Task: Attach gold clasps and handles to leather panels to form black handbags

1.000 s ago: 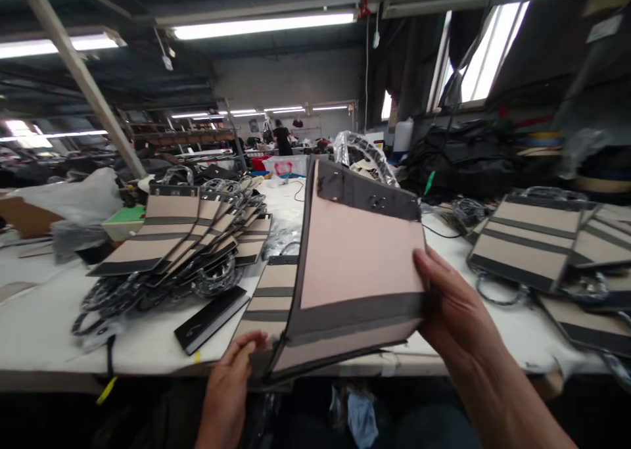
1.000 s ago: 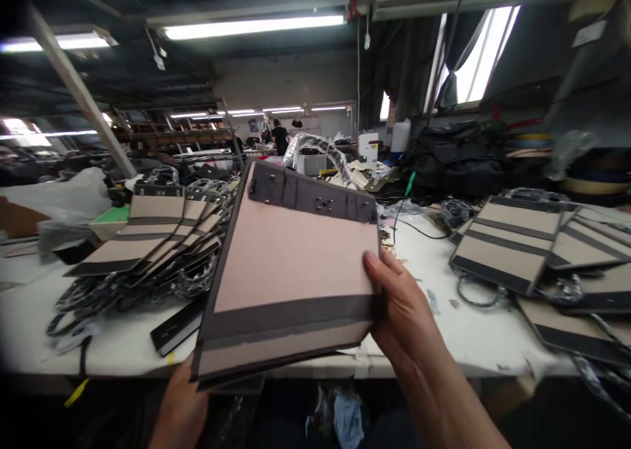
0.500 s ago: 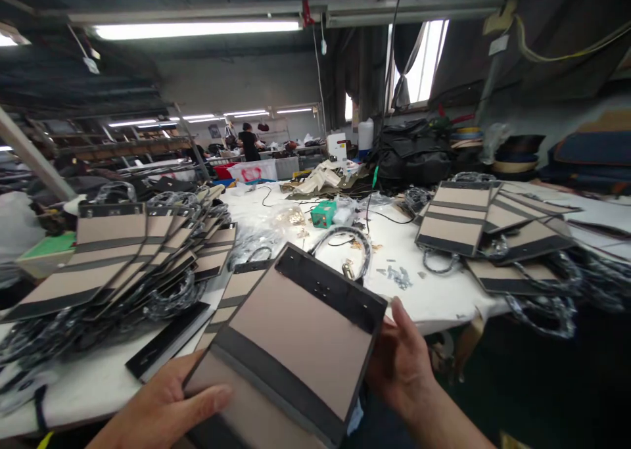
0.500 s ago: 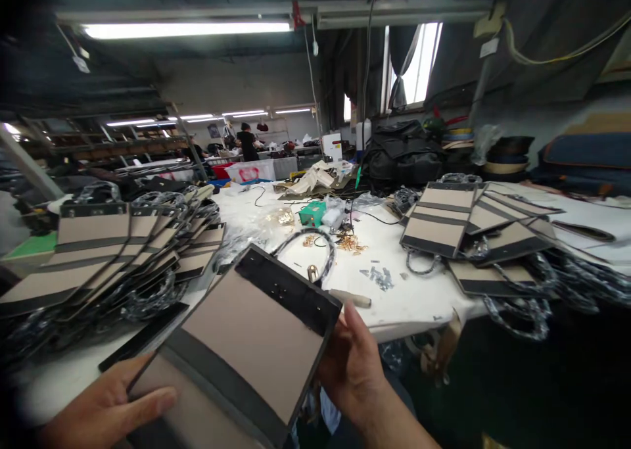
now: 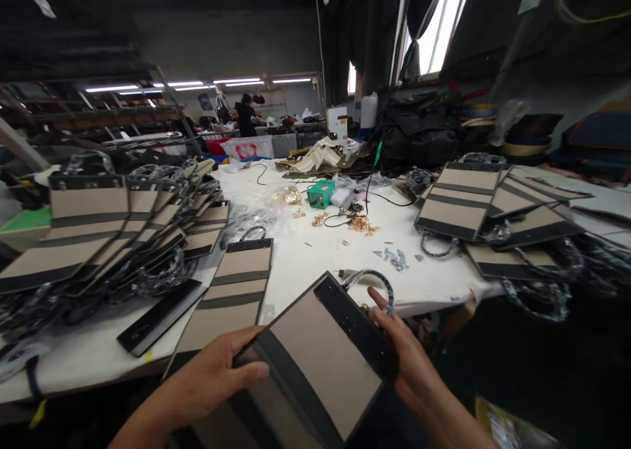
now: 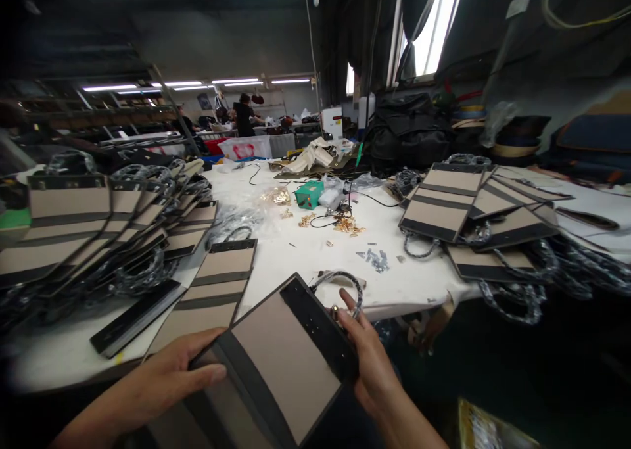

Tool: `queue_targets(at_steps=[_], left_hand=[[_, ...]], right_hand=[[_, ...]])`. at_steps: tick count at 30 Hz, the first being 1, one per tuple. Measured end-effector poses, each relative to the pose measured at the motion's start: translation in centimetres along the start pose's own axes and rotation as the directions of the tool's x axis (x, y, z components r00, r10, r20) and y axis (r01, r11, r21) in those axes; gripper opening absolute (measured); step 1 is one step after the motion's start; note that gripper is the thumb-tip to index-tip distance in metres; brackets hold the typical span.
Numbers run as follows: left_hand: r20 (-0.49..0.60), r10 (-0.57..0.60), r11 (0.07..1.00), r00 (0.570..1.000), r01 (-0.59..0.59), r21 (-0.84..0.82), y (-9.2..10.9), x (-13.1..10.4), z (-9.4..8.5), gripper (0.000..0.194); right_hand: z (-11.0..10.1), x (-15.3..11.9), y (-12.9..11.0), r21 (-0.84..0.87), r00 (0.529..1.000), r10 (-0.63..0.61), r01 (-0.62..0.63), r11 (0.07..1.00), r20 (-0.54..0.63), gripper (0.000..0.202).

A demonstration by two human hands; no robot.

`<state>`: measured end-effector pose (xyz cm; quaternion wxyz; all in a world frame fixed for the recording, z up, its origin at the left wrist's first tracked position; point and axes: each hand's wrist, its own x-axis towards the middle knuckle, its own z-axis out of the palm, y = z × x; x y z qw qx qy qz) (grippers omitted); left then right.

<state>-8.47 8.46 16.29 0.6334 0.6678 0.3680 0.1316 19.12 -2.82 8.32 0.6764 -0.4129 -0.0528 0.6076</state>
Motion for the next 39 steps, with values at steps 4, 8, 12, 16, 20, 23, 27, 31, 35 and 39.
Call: queue_targets(at_steps=[4,8,12,16,20,23,27,31,35,39], left_hand=[[0.179,-0.089,0.985,0.98,0.114,-0.133,-0.2,1.8,1.4,0.042],[0.25,-0.169,0.934,0.953,0.236,-0.269,-1.1,3.2,2.4,0.054],[0.291,-0.113,0.944,0.95,0.193,-0.266,-1.2,4.2,2.9,0.052],[0.297,-0.028,0.971,0.954,0.097,-0.22,-1.2,5.2,3.0,0.056],[0.215,0.002,0.964,0.977,0.055,-0.259,-2.2,5.8,3.1,0.067],[0.214,-0.041,0.956,0.976,0.1,-0.276,-2.8,5.7,3.1,0.071],[0.147,-0.001,1.0,0.989,0.005,-0.024,-2.3,6.3,2.3,0.063],[0.064,0.07,0.92,0.996,-0.089,0.383,-1.5,9.3,1.2,0.057],[-0.006,0.012,0.837,1.0,-0.007,0.548,-2.6,13.8,0.7,0.06],[-0.082,-0.022,0.818,0.996,0.065,0.572,-5.3,17.0,0.5,0.063]], right_hand=[[-0.6,-0.7,1.1,-0.124,0.997,-0.04,0.048,0.991,0.067,0.042],[-1.7,-1.1,1.0,-0.296,0.957,-0.129,0.206,0.933,0.259,0.03],[-3.2,-0.6,1.0,-0.479,0.944,-0.25,0.324,0.816,0.214,0.033],[-4.0,-0.4,1.1,-0.625,0.907,-0.365,0.411,0.663,0.21,0.041],[-5.1,-0.6,0.9,-0.74,0.885,-0.319,0.46,0.491,0.338,0.038],[-5.9,-0.6,1.4,-0.785,0.92,-0.161,0.39,0.481,0.358,0.04],[-5.9,-0.3,3.6,-0.802,0.941,0.028,0.272,0.532,0.338,0.05],[-4.9,0.6,6.6,-0.696,0.974,0.098,0.073,0.714,0.202,0.059],[-4.4,2.1,8.2,-0.585,0.997,0.068,-0.028,0.81,0.046,0.062],[-4.7,3.8,8.0,-0.578,0.999,-0.011,-0.021,0.816,-0.051,0.06]])
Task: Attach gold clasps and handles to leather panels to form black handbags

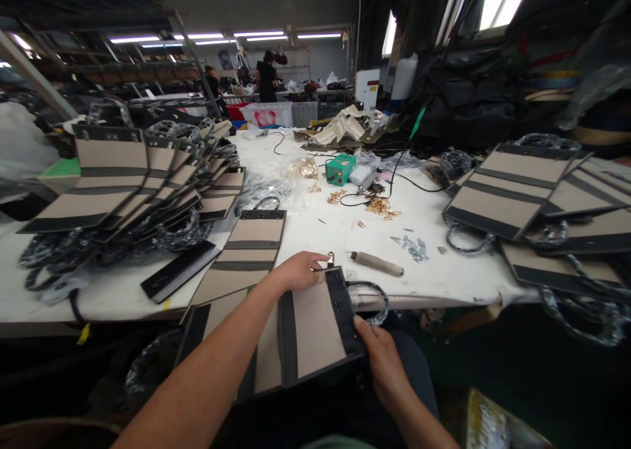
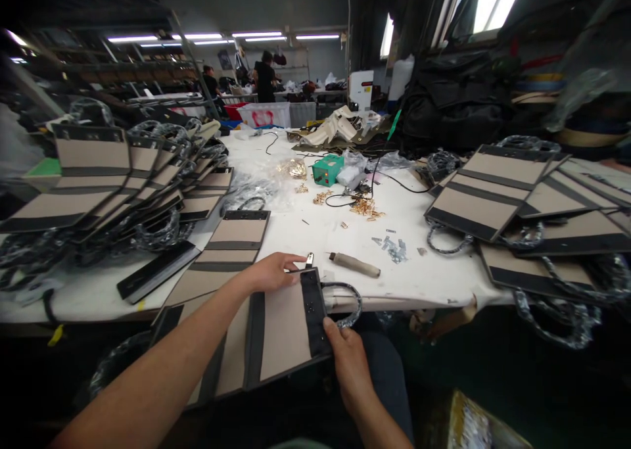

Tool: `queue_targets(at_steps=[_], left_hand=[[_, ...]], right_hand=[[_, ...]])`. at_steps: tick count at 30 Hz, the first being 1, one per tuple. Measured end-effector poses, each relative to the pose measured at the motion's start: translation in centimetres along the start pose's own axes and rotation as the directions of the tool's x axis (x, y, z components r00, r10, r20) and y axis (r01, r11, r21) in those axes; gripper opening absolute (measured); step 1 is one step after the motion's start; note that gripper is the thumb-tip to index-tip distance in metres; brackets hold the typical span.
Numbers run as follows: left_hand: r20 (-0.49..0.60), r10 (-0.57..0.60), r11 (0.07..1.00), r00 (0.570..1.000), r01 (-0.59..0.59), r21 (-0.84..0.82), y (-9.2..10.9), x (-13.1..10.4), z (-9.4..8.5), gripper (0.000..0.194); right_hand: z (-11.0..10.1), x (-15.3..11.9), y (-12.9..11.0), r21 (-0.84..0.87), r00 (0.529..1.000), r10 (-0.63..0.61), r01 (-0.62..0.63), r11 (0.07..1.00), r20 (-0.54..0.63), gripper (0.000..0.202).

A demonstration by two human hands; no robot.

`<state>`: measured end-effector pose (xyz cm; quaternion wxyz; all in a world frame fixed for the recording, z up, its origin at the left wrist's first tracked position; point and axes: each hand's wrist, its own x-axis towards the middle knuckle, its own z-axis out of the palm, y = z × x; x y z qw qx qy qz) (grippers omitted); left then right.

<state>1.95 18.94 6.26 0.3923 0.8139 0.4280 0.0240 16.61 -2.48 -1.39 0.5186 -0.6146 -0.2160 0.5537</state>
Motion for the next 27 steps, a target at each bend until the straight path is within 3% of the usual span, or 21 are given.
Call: queue_targets(at_steps=[3,7,9,13,15,17,20,22,24,27], left_hand=[[-0.091,-0.028,0.999,0.996,0.029,0.02,-1.1,0.4,1.3,0.06],[-0.312,-0.033,0.995,0.95,0.059,0.076,-0.9,-1.7,3.7,0.032],[-0.4,0.03,0.992,0.916,0.022,0.127,-0.6,-3.2,5.3,0.018],[-0.515,0.299,0.936,0.803,-0.141,0.324,-1.0,-5.4,8.3,0.026],[-0.515,0.34,0.912,0.787,-0.144,0.383,-1.5,-5.8,9.2,0.032],[-0.495,0.347,0.897,0.797,-0.128,0.423,-1.9,-5.9,9.5,0.037],[-0.461,0.332,0.885,0.823,-0.102,0.454,-1.9,-5.8,9.4,0.041],[-0.438,0.312,0.881,0.843,-0.084,0.466,-1.6,-5.7,9.1,0.042],[-0.416,0.287,0.879,0.863,-0.064,0.473,-1.3,-5.6,8.9,0.044],[-0.4,0.246,0.883,0.883,-0.035,0.467,-0.9,-5.4,9.0,0.048]], right_hand=[[-0.5,0.8,-0.1,-0.05,1.0,-0.019,0.018,0.999,-0.018,0.058],[-0.3,1.2,0.2,-0.096,0.999,-0.006,0.002,0.995,-0.047,0.059],[-0.2,1.3,0.2,-0.125,0.999,-0.01,0.004,0.992,-0.048,0.06],[-1.4,0.7,-0.7,-0.347,0.997,-0.06,0.073,0.935,0.049,0.062],[-2.7,0.1,-2.0,-0.572,0.988,-0.142,0.153,0.806,0.063,0.062],[-3.5,-0.5,-3.8,-0.75,0.942,-0.331,0.259,0.608,0.056,0.058],[-2.9,0.2,-6.8,-0.79,0.751,-0.628,0.505,0.348,0.203,0.034],[-1.4,1.9,-8.0,-0.742,0.638,-0.683,0.637,0.21,0.355,0.027],[0.1,4.2,-8.2,-0.75,0.623,-0.641,0.653,0.108,0.45,0.033],[1.1,7.1,-7.3,-0.799,0.671,-0.56,0.601,0.027,0.486,0.035]])
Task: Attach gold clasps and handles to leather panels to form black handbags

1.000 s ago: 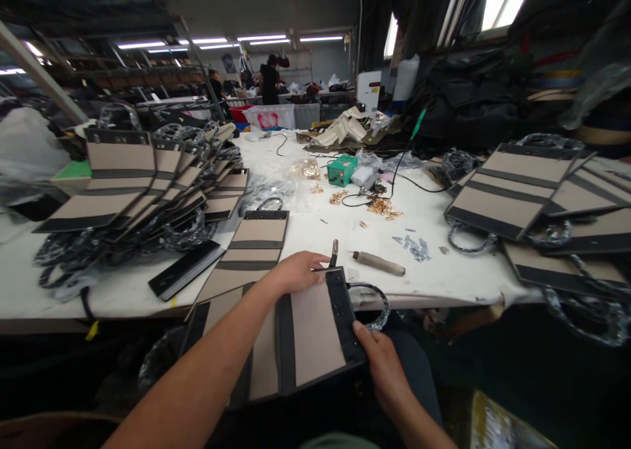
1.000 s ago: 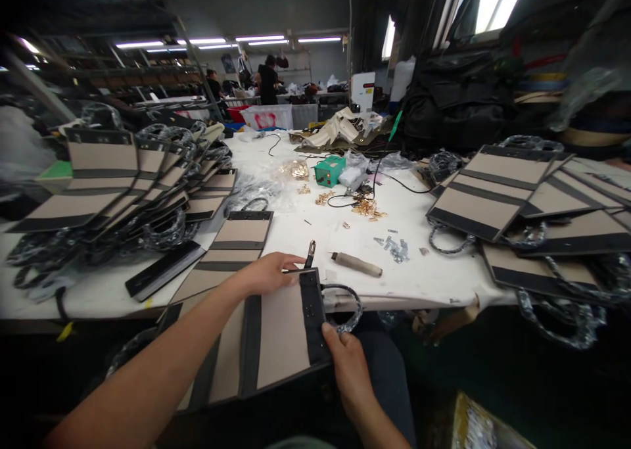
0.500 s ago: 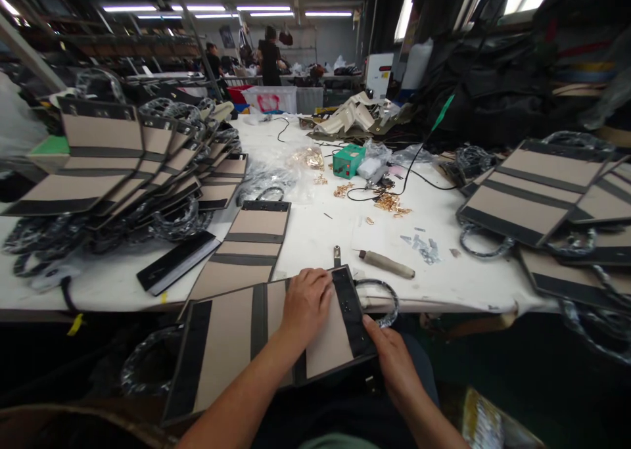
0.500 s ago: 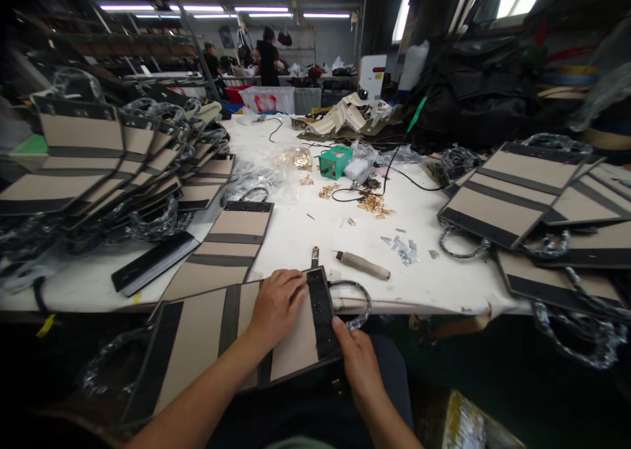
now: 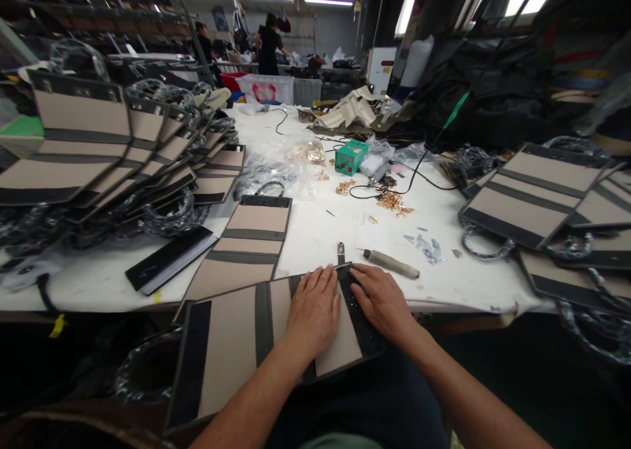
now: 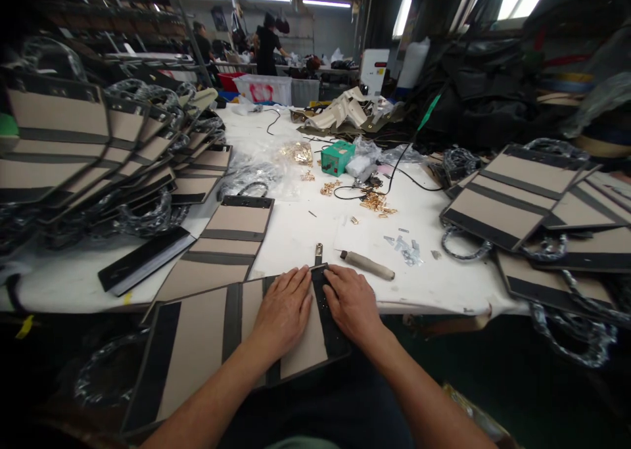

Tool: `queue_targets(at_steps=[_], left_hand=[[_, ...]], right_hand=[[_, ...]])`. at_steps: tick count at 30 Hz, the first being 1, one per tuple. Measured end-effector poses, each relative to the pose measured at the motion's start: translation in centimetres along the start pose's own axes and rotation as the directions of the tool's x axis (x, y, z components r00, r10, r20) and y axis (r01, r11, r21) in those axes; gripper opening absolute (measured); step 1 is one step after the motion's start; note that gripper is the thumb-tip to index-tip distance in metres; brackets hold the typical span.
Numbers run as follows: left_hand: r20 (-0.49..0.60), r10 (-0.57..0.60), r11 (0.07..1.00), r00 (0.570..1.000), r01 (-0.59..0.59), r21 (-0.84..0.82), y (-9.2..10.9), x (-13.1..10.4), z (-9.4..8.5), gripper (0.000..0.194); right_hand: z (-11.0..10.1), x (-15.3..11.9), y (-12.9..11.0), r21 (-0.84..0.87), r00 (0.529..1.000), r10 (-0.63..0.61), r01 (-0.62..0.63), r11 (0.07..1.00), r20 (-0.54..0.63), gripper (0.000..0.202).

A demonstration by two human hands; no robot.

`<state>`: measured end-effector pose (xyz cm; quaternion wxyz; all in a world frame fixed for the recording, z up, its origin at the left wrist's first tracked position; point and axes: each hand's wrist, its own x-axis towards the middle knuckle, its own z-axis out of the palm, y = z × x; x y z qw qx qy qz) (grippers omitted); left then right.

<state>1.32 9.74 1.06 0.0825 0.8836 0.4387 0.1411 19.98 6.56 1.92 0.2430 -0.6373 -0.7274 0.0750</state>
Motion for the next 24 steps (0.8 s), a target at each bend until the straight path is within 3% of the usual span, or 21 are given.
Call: queue_targets(at_steps=[4,16,24], left_hand=[[0.003,-0.015,0.999,1.0,0.015,-0.034,0.16,-0.07,0.51,0.05],[-0.027,-0.013,0.997,1.0,0.01,-0.074,-0.18,-0.11,0.52,0.049],[-0.035,0.028,1.0,0.999,-0.028,-0.001,-0.59,0.12,0.73,0.047]], right_hand=[[1.24,-0.25,1.05,-0.06,1.0,0.008,-0.006,0.998,0.026,0.04],[1.42,-0.38,0.78,-0.039,0.996,0.07,-0.068,0.997,0.047,0.041],[1.5,-0.44,0.78,-0.021,0.996,0.073,-0.072,0.997,0.046,0.041]])
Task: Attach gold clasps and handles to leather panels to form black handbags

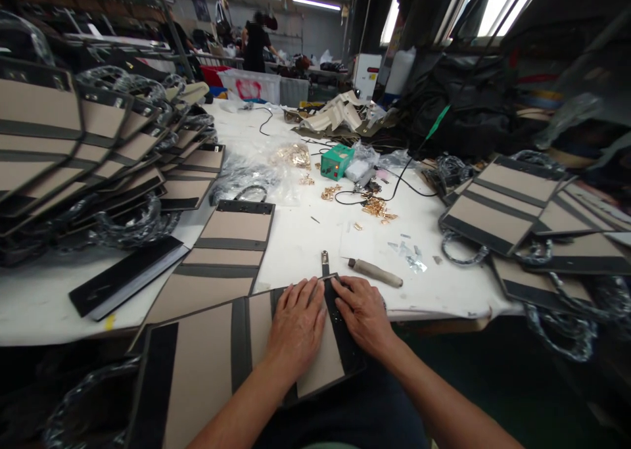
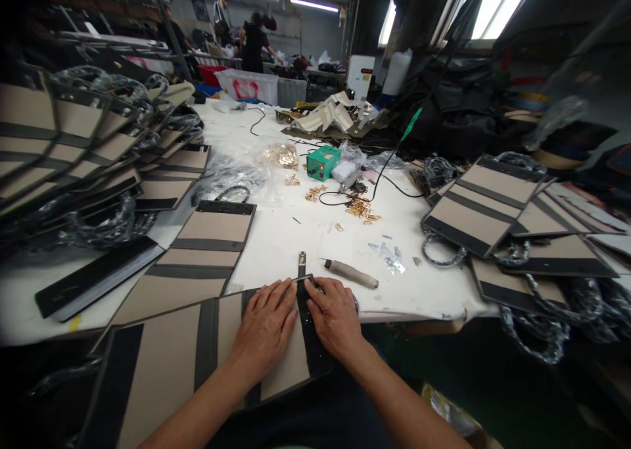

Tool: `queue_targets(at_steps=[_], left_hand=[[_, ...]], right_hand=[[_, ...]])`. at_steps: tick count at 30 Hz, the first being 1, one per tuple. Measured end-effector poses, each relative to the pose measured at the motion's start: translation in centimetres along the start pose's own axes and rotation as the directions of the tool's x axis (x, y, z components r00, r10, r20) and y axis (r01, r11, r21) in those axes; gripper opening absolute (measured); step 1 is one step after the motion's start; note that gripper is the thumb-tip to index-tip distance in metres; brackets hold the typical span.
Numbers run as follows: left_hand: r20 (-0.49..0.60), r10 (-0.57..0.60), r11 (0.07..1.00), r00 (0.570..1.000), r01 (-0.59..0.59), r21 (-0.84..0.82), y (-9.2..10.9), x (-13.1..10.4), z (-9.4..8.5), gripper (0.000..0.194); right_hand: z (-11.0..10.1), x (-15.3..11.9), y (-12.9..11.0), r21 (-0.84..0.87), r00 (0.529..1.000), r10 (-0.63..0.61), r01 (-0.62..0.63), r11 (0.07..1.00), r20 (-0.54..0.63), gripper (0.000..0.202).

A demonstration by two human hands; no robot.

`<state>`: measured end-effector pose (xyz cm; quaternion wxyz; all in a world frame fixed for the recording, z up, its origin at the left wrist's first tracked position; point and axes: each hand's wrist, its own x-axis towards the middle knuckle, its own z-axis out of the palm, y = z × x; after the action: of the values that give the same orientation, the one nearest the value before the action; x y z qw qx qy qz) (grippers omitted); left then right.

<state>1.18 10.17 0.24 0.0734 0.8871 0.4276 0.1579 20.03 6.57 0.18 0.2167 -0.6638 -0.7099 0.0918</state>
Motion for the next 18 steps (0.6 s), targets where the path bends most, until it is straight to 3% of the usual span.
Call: queue_targets(at_steps=[10,13,16,18], left_hand=[[-0.048,0.05,0.997,0.998,-0.047,0.063,-0.2,0.1,0.3,0.046],[-0.056,0.05,0.997,0.997,-0.046,0.055,-0.2,0.0,0.1,0.046],[-0.05,0.032,0.999,0.998,-0.031,0.031,-0.2,-0.1,0.0,0.046],[-0.043,0.021,1.0,0.999,-0.021,0.015,-0.2,-0.2,0.0,0.047]], right_hand=[[-0.2,0.1,-0.8,-0.031,1.0,0.014,-0.015,0.999,-0.024,0.042],[-0.7,0.1,-0.5,0.052,0.999,-0.02,0.022,0.998,-0.042,0.042],[-2.7,0.4,1.3,0.254,0.992,-0.017,0.049,0.966,-0.124,0.039],[-4.7,1.0,3.8,0.293,0.981,0.072,-0.016,0.956,-0.182,0.034]])
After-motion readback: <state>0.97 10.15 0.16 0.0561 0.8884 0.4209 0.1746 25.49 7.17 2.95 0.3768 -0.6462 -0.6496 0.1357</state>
